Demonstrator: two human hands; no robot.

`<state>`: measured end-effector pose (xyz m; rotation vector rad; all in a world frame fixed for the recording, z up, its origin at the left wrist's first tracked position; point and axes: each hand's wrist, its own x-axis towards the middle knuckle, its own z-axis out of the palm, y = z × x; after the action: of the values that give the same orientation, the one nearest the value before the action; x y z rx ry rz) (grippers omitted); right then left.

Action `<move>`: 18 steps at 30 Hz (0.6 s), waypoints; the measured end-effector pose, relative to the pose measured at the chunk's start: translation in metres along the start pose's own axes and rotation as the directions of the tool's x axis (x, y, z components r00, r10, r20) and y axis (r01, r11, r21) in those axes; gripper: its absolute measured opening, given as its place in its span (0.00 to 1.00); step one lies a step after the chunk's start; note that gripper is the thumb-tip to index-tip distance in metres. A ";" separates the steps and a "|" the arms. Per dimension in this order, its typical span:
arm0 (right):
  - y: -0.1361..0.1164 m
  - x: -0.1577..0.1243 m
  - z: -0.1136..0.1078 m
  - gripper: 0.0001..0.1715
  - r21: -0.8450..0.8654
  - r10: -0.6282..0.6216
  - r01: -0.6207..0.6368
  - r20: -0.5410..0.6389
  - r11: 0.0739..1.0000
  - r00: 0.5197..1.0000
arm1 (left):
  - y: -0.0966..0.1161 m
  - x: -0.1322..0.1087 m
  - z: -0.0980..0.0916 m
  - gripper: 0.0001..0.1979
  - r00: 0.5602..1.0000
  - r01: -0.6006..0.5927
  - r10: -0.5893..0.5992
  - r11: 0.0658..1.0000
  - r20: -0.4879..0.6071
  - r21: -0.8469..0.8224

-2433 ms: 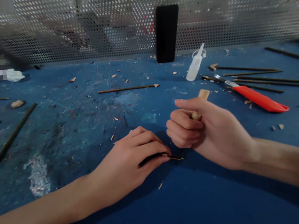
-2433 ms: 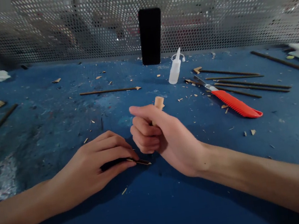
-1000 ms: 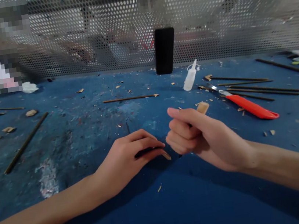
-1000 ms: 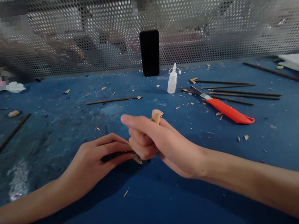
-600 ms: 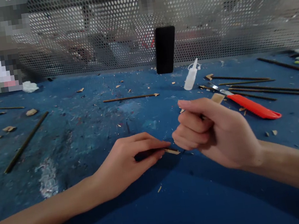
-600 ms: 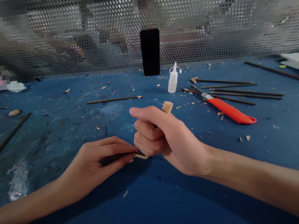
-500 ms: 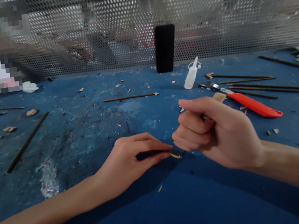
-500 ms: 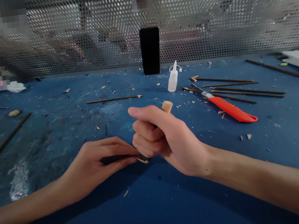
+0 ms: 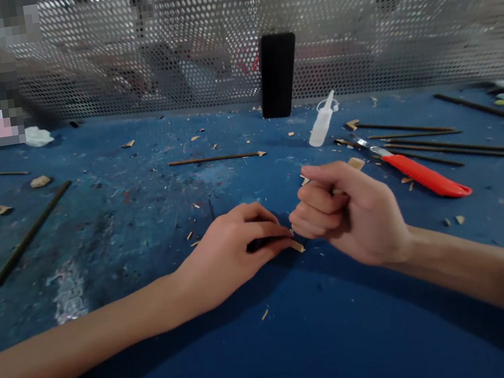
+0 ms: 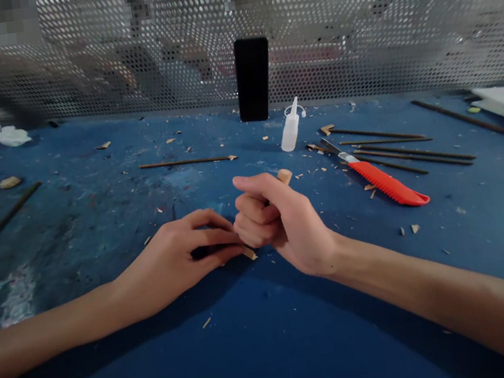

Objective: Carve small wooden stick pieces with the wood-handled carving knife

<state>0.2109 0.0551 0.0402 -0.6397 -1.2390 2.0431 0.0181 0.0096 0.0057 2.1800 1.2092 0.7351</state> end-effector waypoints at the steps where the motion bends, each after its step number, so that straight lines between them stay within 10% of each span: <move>1: 0.000 0.000 -0.001 0.33 -0.003 -0.002 0.002 -0.004 1.000 1.000 | -0.001 0.001 0.001 0.08 1.000 -0.002 0.003 1.000 -0.015 0.030; 18: 0.006 -0.006 0.003 0.35 -0.132 -0.003 0.007 0.035 0.991 0.999 | -0.013 -0.010 -0.005 0.11 0.916 -0.400 0.393 0.890 0.077 0.220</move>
<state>0.2106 0.0470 0.0366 -0.6636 -1.4040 1.9881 0.0027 0.0084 -0.0018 2.6686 0.8735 0.7464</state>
